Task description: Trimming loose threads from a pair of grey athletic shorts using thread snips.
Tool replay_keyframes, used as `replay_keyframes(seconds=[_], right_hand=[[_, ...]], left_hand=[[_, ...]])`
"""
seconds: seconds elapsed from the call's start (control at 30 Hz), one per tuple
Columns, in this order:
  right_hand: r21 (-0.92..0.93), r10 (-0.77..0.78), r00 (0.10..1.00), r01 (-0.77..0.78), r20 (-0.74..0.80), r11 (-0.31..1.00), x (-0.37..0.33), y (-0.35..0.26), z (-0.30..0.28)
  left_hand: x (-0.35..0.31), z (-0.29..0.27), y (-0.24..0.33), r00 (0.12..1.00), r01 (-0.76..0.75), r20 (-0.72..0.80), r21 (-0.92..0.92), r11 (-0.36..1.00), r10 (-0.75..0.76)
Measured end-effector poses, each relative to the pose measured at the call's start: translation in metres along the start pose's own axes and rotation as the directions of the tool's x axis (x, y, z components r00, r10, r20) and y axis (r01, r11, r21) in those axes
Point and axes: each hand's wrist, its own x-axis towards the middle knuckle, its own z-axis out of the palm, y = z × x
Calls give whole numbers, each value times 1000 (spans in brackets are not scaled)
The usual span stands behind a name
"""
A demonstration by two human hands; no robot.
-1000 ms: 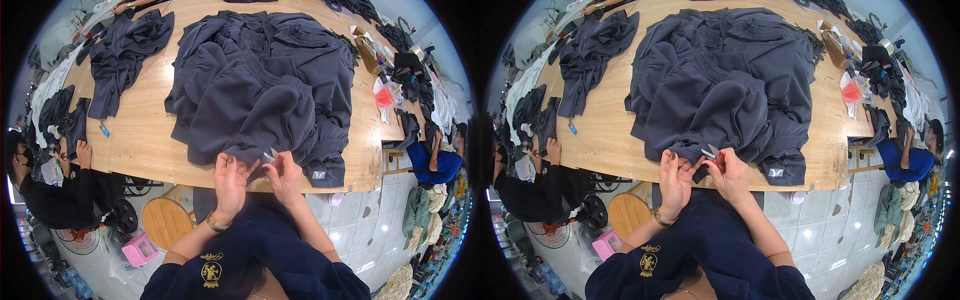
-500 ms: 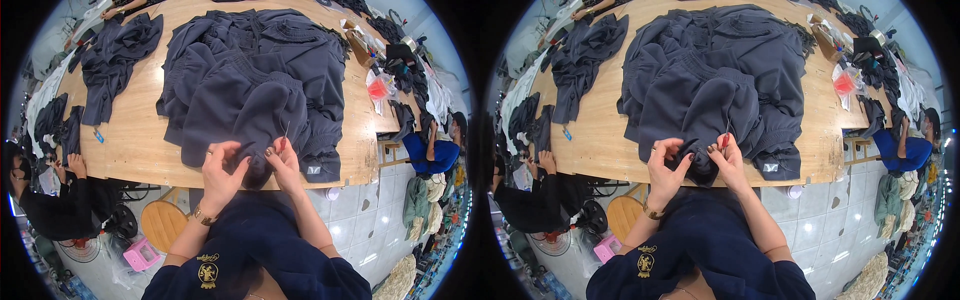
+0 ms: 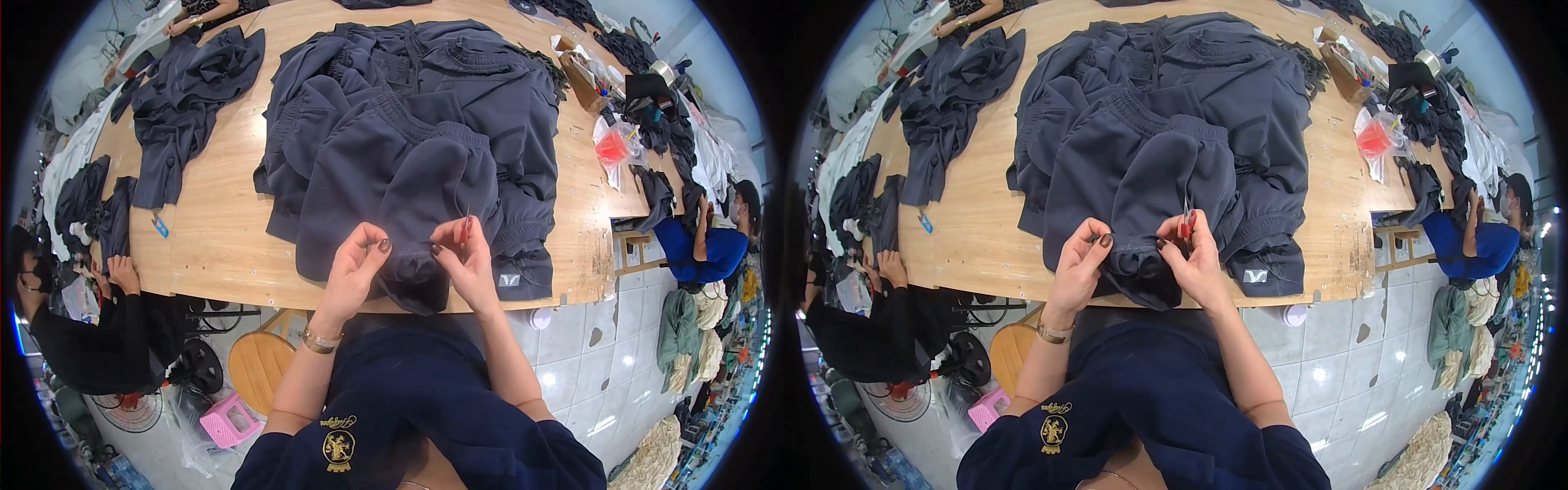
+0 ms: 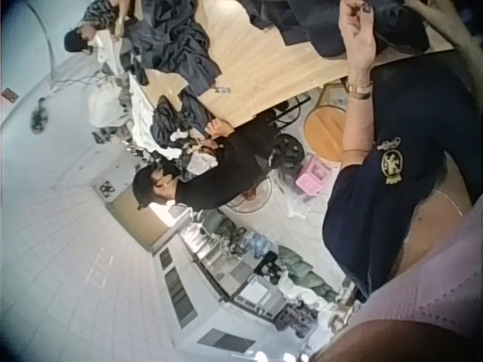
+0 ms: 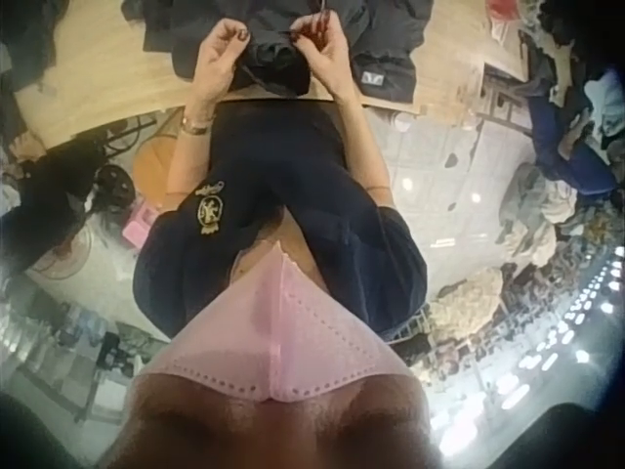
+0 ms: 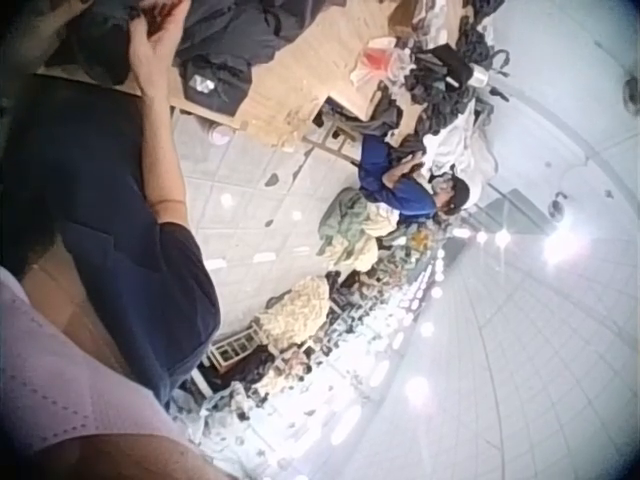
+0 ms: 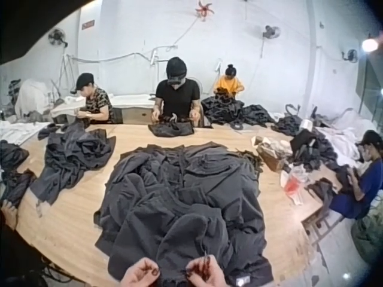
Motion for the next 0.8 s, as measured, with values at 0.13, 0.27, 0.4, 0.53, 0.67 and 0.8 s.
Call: replay_keyframes(seconds=[0.13,0.27,0.4,0.53,0.67,0.8], right_hand=[[-52,-101,995,101,1,994,0,-9,5],[-435,-266,948,316,174,843,-2,-24,15],[-616,-334,915,401,228,678,-3,-20,12],[77,-251,965,257,-81,963,-3,-26,16],[-11,-139,990,139,17,990,-6,-25,-2],[-464,15,983,74,185,883,-11,-27,-15]], left_hand=[[1,5,7,1000,-11,10,90,996,11],[1,8,6,999,-35,27,158,987,31],[1,7,7,1000,-28,14,181,983,26],[3,3,5,998,-66,5,140,988,66],[6,1,3,997,-73,-27,121,990,77],[8,-1,1,998,-55,-34,71,996,58]])
